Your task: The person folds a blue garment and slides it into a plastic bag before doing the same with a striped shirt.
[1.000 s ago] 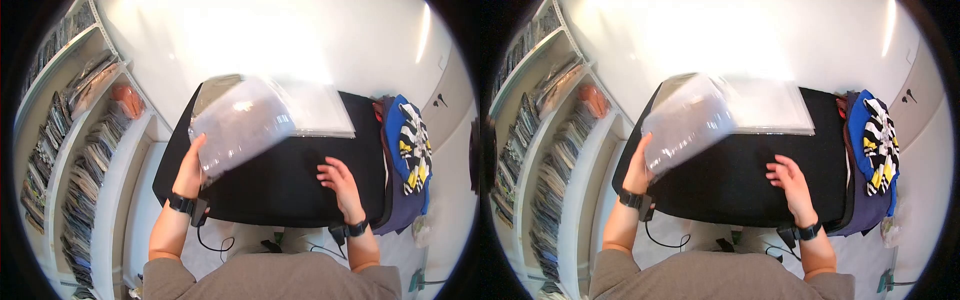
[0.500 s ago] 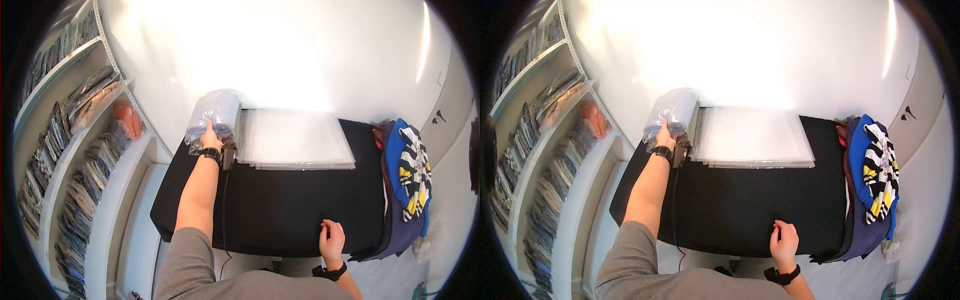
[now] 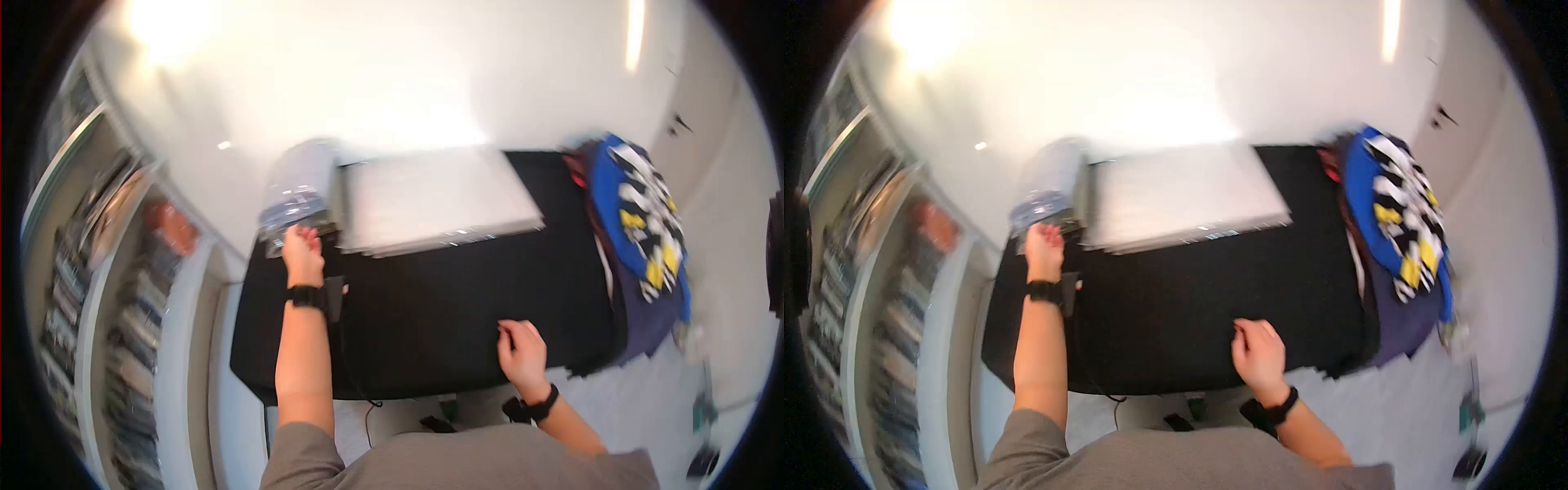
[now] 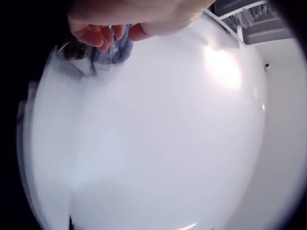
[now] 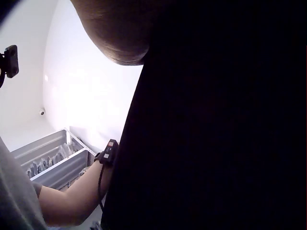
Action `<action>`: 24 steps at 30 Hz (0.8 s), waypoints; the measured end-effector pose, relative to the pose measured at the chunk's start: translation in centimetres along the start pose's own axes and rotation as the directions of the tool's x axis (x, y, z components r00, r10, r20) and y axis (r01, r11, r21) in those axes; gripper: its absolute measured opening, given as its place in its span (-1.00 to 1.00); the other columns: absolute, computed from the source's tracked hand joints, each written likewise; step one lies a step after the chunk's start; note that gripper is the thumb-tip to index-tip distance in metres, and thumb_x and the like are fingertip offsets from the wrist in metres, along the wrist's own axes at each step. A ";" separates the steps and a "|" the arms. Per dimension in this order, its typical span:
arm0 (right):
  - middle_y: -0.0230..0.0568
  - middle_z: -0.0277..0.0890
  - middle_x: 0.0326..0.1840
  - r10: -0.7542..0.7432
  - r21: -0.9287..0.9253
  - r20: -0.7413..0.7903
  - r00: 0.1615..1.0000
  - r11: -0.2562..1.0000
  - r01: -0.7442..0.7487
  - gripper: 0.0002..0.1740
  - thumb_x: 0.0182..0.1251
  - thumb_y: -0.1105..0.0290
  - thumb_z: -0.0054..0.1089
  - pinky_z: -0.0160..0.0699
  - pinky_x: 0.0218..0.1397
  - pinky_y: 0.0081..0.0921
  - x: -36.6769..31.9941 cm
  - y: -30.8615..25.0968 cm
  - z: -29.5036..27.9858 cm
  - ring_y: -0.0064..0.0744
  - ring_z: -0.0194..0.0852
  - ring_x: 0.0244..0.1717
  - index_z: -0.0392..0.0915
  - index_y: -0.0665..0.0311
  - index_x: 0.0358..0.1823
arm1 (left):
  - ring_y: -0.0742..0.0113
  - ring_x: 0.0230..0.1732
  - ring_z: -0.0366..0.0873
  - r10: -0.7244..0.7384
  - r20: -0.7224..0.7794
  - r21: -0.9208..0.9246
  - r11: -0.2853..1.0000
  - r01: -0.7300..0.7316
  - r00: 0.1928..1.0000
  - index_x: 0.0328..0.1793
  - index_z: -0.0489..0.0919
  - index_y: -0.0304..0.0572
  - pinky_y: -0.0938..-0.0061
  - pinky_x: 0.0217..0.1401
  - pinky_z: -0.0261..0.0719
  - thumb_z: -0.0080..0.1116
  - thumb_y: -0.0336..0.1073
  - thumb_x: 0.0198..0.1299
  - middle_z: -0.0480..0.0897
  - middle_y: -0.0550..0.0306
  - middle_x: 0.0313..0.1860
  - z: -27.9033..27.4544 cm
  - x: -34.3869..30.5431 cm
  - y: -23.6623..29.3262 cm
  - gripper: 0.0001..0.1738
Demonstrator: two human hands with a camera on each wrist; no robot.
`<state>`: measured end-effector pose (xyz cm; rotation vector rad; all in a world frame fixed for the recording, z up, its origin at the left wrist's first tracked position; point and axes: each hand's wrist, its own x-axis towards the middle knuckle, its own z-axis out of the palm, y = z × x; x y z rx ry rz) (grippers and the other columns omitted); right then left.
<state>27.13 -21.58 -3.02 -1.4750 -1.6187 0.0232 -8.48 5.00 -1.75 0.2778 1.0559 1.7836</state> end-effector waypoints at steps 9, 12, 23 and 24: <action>-0.35 0.56 -0.18 0.335 0.647 0.487 0.807 0.482 -0.590 -0.81 0.32 0.46 0.08 0.47 -0.15 -0.63 2.1 4.8 -3.6 -0.62 0.49 -0.20 0.49 0.30 -0.06 | 0.40 -0.34 0.51 -0.358 0.393 0.179 0.933 0.311 0.847 -0.10 0.49 -0.19 0.58 -0.30 0.48 0.08 -0.28 0.24 0.56 0.20 -0.32 1.0 -9.8 -9.6 -0.81; -0.38 0.53 -0.23 0.299 0.500 0.247 0.921 0.775 -0.386 -0.86 0.29 0.48 0.10 0.46 -0.12 -0.63 6.5 7.2 -7.4 -0.64 0.46 -0.22 0.52 0.30 -0.15 | 0.36 -0.30 0.52 -0.322 0.391 0.221 0.942 0.251 0.862 -0.07 0.48 -0.28 0.56 -0.27 0.52 0.07 -0.33 0.25 0.55 0.14 -0.30 1.3 -10.9 -9.8 -0.80; 0.13 0.56 -0.05 0.442 -0.545 -0.546 0.711 0.457 -0.703 -0.58 0.09 0.24 0.14 0.45 0.11 -0.13 22.0 26.3 -18.7 0.07 0.53 0.01 0.52 0.35 -0.07 | 0.35 -0.26 0.52 -0.350 0.509 0.205 0.936 0.285 0.786 -0.10 0.49 -0.31 0.60 -0.21 0.55 0.04 -0.37 0.28 0.54 0.11 -0.29 0.6 -10.7 -9.3 -0.84; 0.11 0.55 -0.02 0.464 -0.500 -0.596 0.655 0.425 -0.755 -0.63 0.13 0.25 0.08 0.46 0.11 -0.14 21.8 26.9 -19.0 0.06 0.52 0.04 0.53 0.35 -0.11 | 0.35 -0.26 0.52 -0.344 0.516 0.200 0.939 0.281 0.785 -0.10 0.49 -0.31 0.60 -0.21 0.55 0.04 -0.37 0.28 0.54 0.11 -0.29 0.8 -10.8 -9.3 -0.84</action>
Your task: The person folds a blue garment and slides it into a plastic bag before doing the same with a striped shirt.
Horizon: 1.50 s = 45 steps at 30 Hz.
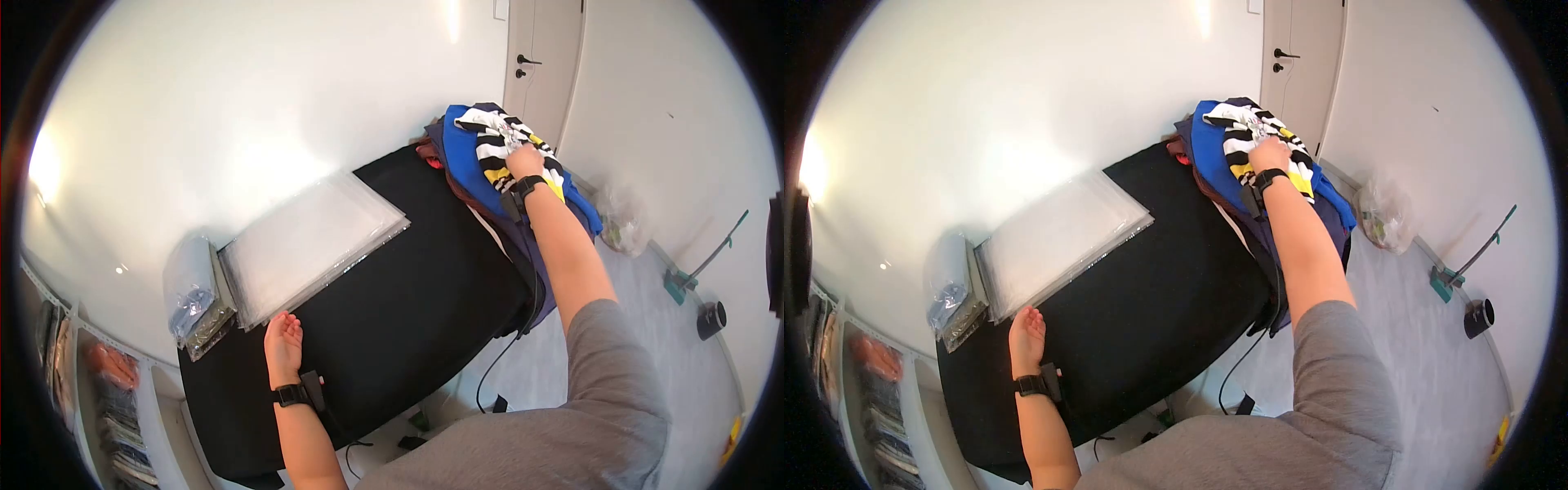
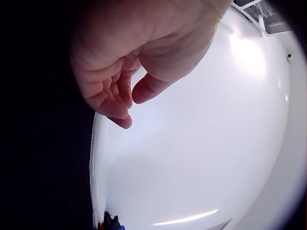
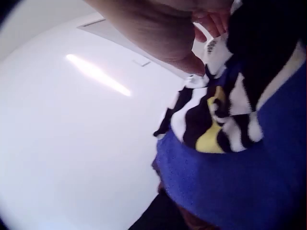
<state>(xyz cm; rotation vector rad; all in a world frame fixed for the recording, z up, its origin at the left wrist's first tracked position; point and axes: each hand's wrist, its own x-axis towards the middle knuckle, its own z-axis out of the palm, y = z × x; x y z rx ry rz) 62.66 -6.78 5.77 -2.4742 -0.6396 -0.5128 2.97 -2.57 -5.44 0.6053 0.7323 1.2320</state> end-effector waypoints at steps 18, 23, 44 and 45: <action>-0.06 0.57 -0.15 -0.078 0.905 -0.249 0.965 0.338 0.261 -0.65 0.42 0.22 -0.07 0.42 0.00 -0.35 1.2 -6.6 -13.0 -0.14 0.49 -0.09 0.48 0.36 -0.01 | 0.37 -0.30 0.50 -0.001 0.089 0.062 0.998 -0.005 0.996 -0.15 0.48 -0.31 0.58 -0.21 0.54 0.03 -0.40 0.25 0.53 0.10 -0.32 1.0 0.1 -0.4 -0.88; -0.30 0.52 -0.12 -0.449 0.989 -0.083 0.890 -0.148 0.017 -0.62 0.47 0.23 -0.07 0.35 0.01 -0.57 -12.3 -11.6 -23.5 -0.51 0.39 -0.12 0.42 0.38 0.11 | 0.36 -0.28 0.51 0.010 0.117 0.043 0.999 -0.015 0.993 -0.15 0.50 -0.31 0.57 -0.19 0.54 0.04 -0.41 0.24 0.54 0.09 -0.31 0.2 0.3 -0.7 -0.88; -0.11 0.58 -0.12 -0.830 0.685 0.183 0.527 0.492 0.537 -0.70 0.10 0.38 0.28 0.46 0.07 -0.34 -24.3 1.3 -9.5 -0.13 0.50 -0.03 0.59 0.28 -0.11 | 0.41 -0.05 0.55 -0.341 0.384 0.594 0.803 0.053 0.858 0.18 0.45 -0.21 0.53 0.02 0.49 0.02 -0.21 0.35 0.59 0.11 -0.02 4.8 -5.6 0.9 -0.65; -0.07 0.59 -0.16 -0.799 0.670 0.158 0.580 0.518 0.532 -0.70 0.10 0.33 0.28 0.47 0.05 -0.31 -23.5 1.3 -8.3 -0.07 0.52 -0.06 0.60 0.29 -0.13 | 0.41 -0.01 0.53 -0.417 0.408 0.657 0.751 0.055 0.812 0.21 0.44 -0.19 0.52 0.06 0.47 0.03 -0.19 0.34 0.58 0.12 0.01 5.2 -6.3 1.2 -0.62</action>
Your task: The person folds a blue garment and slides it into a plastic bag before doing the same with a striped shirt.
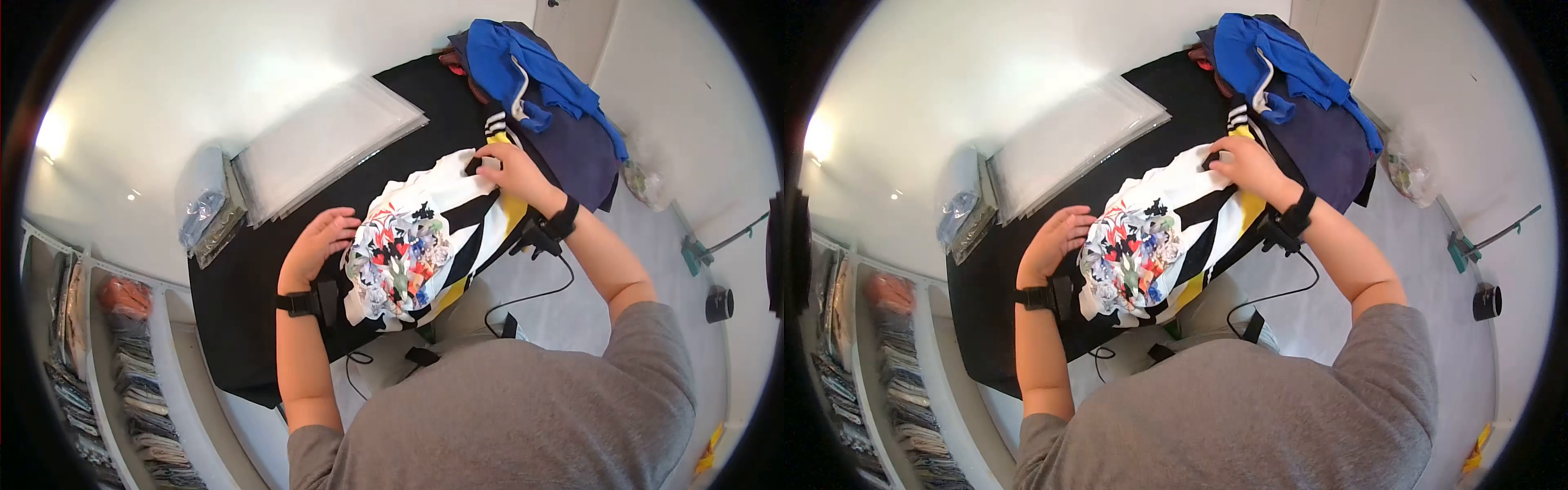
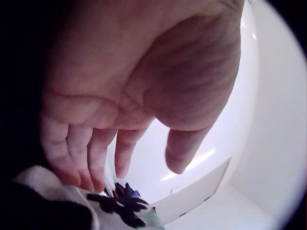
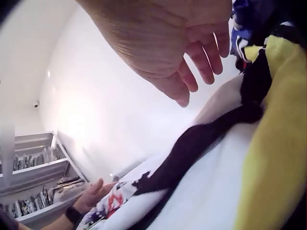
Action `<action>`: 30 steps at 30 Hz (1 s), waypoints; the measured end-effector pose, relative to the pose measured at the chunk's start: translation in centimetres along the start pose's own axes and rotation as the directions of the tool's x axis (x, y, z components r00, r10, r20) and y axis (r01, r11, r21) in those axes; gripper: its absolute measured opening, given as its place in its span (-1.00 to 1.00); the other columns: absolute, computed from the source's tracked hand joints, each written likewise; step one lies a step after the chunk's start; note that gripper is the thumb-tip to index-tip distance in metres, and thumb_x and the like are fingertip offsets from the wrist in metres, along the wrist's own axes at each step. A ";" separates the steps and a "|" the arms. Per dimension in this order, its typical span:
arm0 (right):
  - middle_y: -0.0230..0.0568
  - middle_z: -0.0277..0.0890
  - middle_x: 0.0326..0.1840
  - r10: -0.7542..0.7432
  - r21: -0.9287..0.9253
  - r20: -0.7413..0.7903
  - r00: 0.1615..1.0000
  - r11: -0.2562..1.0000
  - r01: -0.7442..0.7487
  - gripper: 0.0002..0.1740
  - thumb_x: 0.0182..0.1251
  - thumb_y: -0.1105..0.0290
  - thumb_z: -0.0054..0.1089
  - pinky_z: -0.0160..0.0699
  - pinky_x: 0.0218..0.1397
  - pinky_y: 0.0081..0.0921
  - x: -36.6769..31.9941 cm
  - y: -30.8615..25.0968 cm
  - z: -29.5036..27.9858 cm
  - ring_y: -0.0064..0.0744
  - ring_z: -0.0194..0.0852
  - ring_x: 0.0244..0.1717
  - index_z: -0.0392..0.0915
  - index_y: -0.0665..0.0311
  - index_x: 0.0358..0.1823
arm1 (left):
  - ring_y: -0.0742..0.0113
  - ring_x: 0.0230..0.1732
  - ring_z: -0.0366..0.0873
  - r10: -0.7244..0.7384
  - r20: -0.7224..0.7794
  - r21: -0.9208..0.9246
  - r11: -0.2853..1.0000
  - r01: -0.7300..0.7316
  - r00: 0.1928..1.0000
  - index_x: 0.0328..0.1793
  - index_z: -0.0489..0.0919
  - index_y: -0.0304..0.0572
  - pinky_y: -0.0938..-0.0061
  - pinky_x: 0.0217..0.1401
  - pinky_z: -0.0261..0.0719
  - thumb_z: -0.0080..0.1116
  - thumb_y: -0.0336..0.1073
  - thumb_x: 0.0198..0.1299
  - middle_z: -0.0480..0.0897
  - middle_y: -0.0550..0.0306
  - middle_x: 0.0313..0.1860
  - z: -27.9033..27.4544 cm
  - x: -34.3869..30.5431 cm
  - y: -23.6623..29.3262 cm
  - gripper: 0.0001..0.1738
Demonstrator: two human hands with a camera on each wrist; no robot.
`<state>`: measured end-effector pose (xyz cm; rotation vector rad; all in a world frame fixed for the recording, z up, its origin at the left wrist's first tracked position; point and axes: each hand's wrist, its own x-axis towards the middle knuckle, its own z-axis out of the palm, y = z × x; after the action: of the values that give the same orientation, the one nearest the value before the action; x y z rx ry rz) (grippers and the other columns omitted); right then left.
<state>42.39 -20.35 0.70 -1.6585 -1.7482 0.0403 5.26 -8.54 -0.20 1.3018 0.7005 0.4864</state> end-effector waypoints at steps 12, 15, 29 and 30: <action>0.02 0.60 -0.39 0.094 0.065 0.273 0.957 0.991 -0.115 -0.69 0.10 0.26 0.25 0.53 -0.21 -0.36 7.3 3.3 1.6 -0.19 0.60 -0.33 0.61 0.40 -0.28 | 0.26 0.03 0.50 -0.003 -0.037 0.759 0.651 0.030 0.999 0.30 0.35 -0.33 0.45 0.07 0.47 0.31 -0.23 0.09 0.54 -0.06 0.00 1.3 6.5 1.1 -0.33; -0.42 0.47 -0.35 -0.011 0.388 0.218 0.976 0.918 -0.076 -0.86 0.31 0.46 0.07 0.37 -0.09 -0.64 7.8 -2.0 -2.9 -0.62 0.36 -0.26 0.53 0.39 -0.21 | 0.18 0.13 0.45 -0.096 0.006 0.727 0.684 0.062 0.995 0.43 0.18 -0.31 0.44 0.20 0.41 0.37 -0.18 0.02 0.44 -0.20 0.16 2.6 8.0 2.6 -0.11; -0.53 0.45 -0.20 -0.202 0.701 0.005 0.979 0.699 0.140 -0.79 0.48 0.28 -0.04 0.30 0.08 -0.67 9.2 -9.8 -18.1 -0.74 0.33 -0.09 0.47 0.22 -0.03 | 0.30 0.15 0.49 0.160 0.317 -0.072 0.987 -0.144 0.935 0.31 0.35 -0.41 0.44 0.25 0.39 0.16 -0.34 0.14 0.53 -0.02 0.17 4.8 2.9 11.3 -0.40; -0.53 0.45 -0.19 -0.198 0.698 -0.033 0.980 0.697 0.164 -0.78 0.48 0.28 -0.05 0.31 0.07 -0.67 9.6 -10.1 -18.5 -0.75 0.33 -0.08 0.46 0.21 -0.02 | 0.30 0.11 0.51 0.255 0.241 -0.045 0.967 -0.251 0.937 0.32 0.35 -0.40 0.44 0.21 0.42 0.19 -0.33 0.11 0.53 -0.01 0.16 4.5 1.3 12.7 -0.38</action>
<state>43.88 -21.73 23.81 -0.9209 -1.6256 0.5863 10.08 -8.06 12.44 1.4182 0.3234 0.5253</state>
